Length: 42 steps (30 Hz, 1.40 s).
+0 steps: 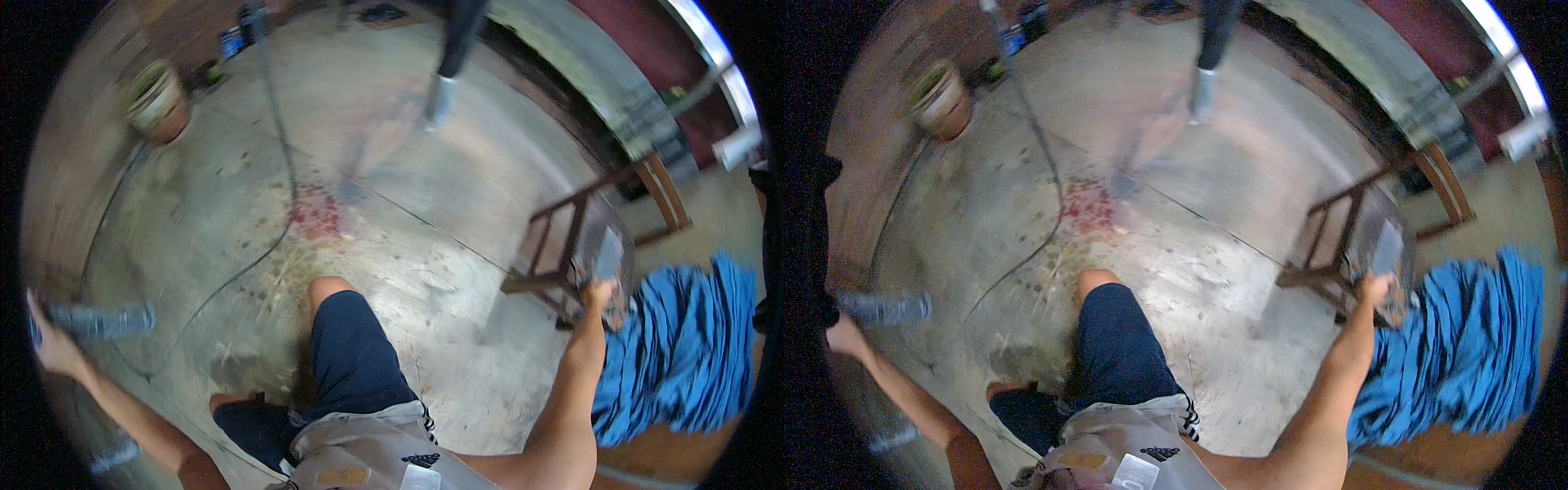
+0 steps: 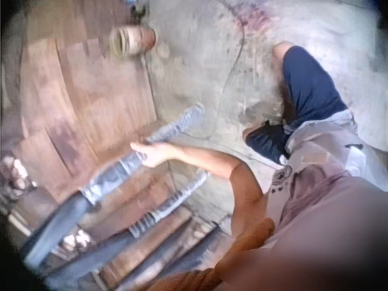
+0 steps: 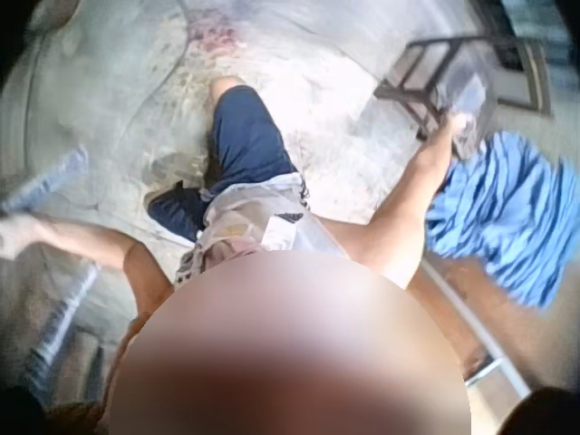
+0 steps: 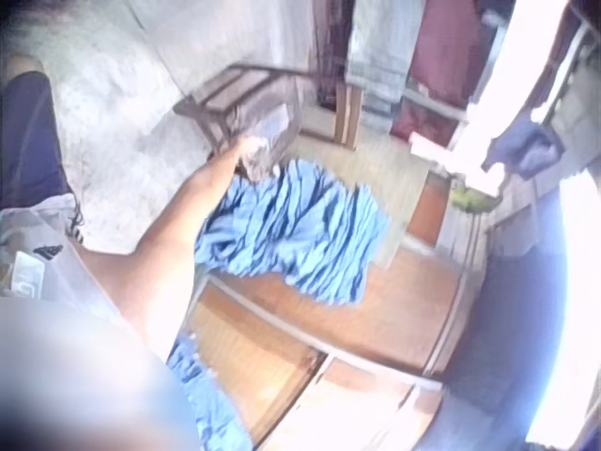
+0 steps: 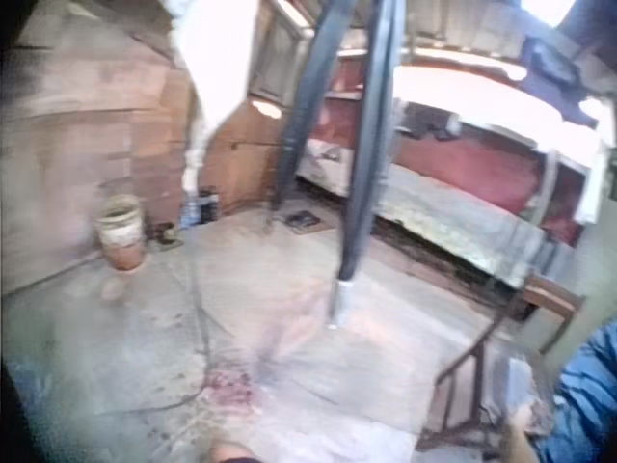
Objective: The person cuts a piece of clear plastic with scissors, then wraps and secures it around the legs of standing mannequins using clear tape. The person kneels to reach the lower sections and continues taping each leg in sequence.
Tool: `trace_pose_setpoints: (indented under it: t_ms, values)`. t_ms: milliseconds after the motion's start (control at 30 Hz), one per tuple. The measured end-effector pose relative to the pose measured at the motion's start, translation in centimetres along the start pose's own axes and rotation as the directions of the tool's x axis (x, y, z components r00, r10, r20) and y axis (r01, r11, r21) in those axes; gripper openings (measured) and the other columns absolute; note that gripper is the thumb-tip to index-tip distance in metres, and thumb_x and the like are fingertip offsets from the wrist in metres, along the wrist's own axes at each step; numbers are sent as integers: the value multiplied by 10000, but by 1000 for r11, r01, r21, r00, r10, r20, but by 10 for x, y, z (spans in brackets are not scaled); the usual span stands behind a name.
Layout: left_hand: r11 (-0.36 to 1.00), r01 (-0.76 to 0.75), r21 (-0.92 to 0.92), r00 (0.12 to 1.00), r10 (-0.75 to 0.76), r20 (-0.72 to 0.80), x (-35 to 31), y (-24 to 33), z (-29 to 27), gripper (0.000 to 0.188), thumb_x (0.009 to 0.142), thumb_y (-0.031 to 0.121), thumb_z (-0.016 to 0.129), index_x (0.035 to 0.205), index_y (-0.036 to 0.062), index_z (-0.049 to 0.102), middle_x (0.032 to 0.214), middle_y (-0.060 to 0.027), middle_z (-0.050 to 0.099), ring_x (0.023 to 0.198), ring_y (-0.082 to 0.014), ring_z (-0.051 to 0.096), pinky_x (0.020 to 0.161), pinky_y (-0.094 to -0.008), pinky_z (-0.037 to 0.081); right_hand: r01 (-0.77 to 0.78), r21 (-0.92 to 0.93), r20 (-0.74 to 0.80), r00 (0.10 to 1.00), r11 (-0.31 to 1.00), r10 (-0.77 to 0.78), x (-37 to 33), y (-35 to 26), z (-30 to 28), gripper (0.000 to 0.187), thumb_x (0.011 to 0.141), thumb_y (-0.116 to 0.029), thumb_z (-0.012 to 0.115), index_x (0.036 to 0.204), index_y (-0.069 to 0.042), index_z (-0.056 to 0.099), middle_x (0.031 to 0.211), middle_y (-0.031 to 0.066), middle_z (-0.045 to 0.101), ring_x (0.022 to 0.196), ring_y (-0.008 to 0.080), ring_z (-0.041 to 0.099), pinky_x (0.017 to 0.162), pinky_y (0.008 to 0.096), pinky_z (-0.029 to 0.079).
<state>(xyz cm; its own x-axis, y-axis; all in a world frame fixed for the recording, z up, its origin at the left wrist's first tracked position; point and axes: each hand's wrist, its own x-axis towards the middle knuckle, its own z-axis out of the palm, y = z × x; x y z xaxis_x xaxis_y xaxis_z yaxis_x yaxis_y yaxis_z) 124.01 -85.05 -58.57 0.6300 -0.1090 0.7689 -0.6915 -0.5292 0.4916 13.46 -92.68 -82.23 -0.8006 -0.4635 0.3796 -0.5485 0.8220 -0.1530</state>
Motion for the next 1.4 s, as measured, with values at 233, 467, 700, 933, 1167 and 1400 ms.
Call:
trace_pose_setpoints:
  t_ms: [233, 467, 700, 933, 1167, 1400]
  values:
    - [924, -175, -340, 969, 100, -228, -27, 58, 23, 437, 976, 398, 712, 944, -36, 761, 912, -90, 757, 774, -183, 636, 790, -356, 519, 280, -42, -94, 954, 959, -283, 24, 45, 17, 501, 922, -521, 693, 998, -26, 677, 863, 173, 730, 750, 392, 701, 648, 516, 540]
    - [717, -36, -697, 997, -25, -77, -42, 136, 41, 227, 948, 234, 734, 905, 53, 603, 730, 3, 590, 685, -115, 551, 655, -304, 470, 561, 54, -321, 793, 826, -517, -120, -89, -6, 485, 918, -452, 735, 980, 28, 706, 893, 195, 736, 755, 377, 704, 688, 476, 565]
    - [756, 264, -599, 821, 149, 550, -86, 64, 36, 851, 960, 560, 641, 1457, -75, 366, 1397, -309, 548, 1258, -409, 595, 1061, -465, 478, -356, 891, 349, 145, 281, -926, -478, -321, -106, 222, 912, -105, 761, 1076, -5, 649, 871, 47, 679, 799, 143, 648, 695, 284, 544]
    - [189, 913, 362, -375, 37, 926, -254, -92, -42, 1315, 788, 987, 123, 1544, -67, 337, 1491, -290, 486, 1413, -362, 456, 1165, -490, 355, -823, 490, 119, -263, 287, -957, -575, -398, -224, 276, 900, -148, 789, 1066, -73, 581, 869, 25, 652, 750, 126, 627, 719, 261, 505]
    - [13, 933, 359, -345, 306, 887, -355, -83, -51, 1082, 900, 866, 292, 1554, 7, 356, 1518, -240, 480, 1422, -326, 455, 1164, -495, 373, -776, 402, 151, -467, 486, -871, -620, -421, -218, 232, 953, -147, 722, 1156, -103, 619, 982, -9, 658, 913, 102, 637, 837, 247, 501]
    - [-501, 746, -439, 222, -434, 873, -338, -113, -67, 210, 1002, 266, 681, 1077, 72, 706, 1071, -72, 754, 944, -175, 733, 892, -332, 597, -658, 572, 131, -516, 490, -846, -657, -448, -204, 154, 979, -112, 686, 1127, -86, 650, 981, 20, 683, 873, 100, 632, 798, 252, 498]
